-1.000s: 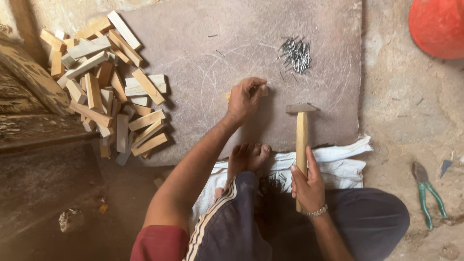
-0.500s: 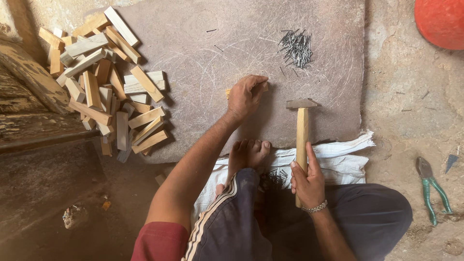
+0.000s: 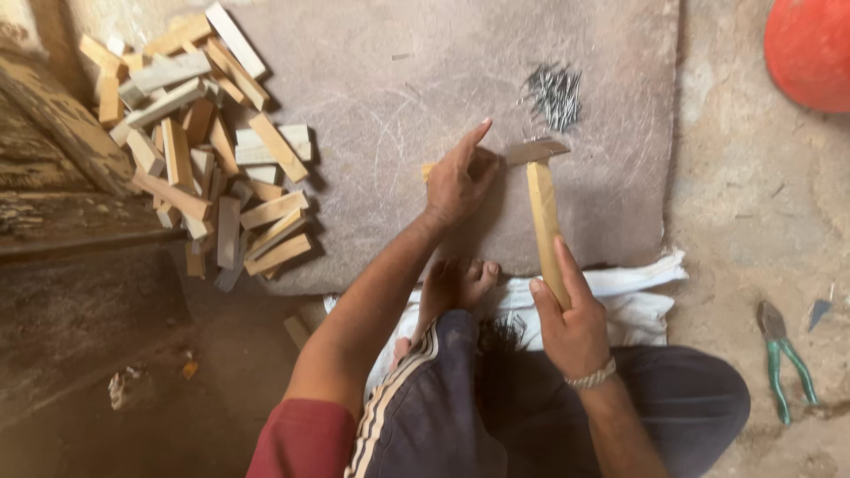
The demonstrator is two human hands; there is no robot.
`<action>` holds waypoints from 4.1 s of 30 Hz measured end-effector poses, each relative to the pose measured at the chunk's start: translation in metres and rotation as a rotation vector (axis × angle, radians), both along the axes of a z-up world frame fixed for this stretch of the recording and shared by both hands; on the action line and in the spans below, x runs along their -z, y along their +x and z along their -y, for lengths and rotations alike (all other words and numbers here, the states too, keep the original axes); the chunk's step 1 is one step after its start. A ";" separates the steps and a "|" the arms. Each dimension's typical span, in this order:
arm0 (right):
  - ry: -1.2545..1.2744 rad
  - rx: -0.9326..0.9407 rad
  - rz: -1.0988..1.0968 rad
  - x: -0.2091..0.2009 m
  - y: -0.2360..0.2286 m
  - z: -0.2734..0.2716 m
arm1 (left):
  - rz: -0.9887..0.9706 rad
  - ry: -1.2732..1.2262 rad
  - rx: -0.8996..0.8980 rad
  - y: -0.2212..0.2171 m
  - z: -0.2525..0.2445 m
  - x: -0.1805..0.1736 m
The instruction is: The person sits on the floor and repeatedly picks up small wooden blocks and nails, then hammers the nails into the blocks using a hammer. The person works on multiple blocks one at a time, placing finished pieces aside.
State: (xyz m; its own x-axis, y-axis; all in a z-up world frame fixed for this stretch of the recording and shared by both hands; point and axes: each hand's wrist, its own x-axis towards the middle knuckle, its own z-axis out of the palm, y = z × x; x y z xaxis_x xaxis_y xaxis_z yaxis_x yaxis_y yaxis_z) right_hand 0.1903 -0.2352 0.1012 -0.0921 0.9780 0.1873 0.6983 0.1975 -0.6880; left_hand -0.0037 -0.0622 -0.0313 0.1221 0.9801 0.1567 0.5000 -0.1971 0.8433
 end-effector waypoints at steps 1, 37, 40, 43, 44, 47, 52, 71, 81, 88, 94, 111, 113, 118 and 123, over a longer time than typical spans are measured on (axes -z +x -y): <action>-0.007 0.023 -0.053 -0.001 -0.003 -0.004 | -0.009 0.020 0.008 0.000 -0.006 0.001; -0.746 0.564 -0.957 0.036 0.025 0.030 | -0.483 -0.156 0.099 -0.038 -0.012 -0.066; -0.751 0.589 -1.122 0.048 0.026 0.031 | -0.128 -0.618 0.099 -0.006 -0.026 -0.089; -0.677 0.511 -1.156 0.058 0.029 0.029 | 0.180 -0.796 0.207 0.070 -0.053 -0.129; -0.674 0.463 -1.152 0.062 0.030 0.034 | 0.064 -0.834 0.234 0.108 -0.063 -0.142; -0.825 0.666 -1.118 0.078 0.034 0.037 | 0.617 -0.444 0.552 0.213 -0.090 -0.175; -0.760 0.562 -1.155 0.075 0.029 0.039 | 0.128 -0.117 0.542 0.201 -0.078 -0.130; -0.715 0.487 -1.082 0.031 0.016 0.022 | 0.194 -0.537 -0.726 -0.200 -0.003 -0.097; -0.667 0.527 -1.157 0.040 0.018 0.023 | 0.593 -0.718 0.089 -0.063 0.005 -0.079; -0.627 0.566 -1.095 0.036 0.018 0.020 | -0.601 0.215 0.292 -0.047 0.009 -0.046; -0.636 0.559 -1.102 0.036 0.016 0.019 | -0.590 0.227 0.274 -0.030 -0.030 -0.027; -0.612 0.550 -0.916 0.037 0.015 0.023 | -0.914 0.247 0.843 0.052 -0.136 -0.029; -0.599 0.554 -0.800 0.038 0.009 0.029 | -0.678 0.273 0.700 0.032 -0.122 -0.021; -0.311 0.363 -0.106 0.043 -0.002 0.022 | 0.165 -0.496 0.325 -0.025 -0.057 -0.041; -0.389 0.233 -0.036 0.044 -0.018 0.001 | 0.572 -0.810 0.051 -0.050 -0.001 -0.072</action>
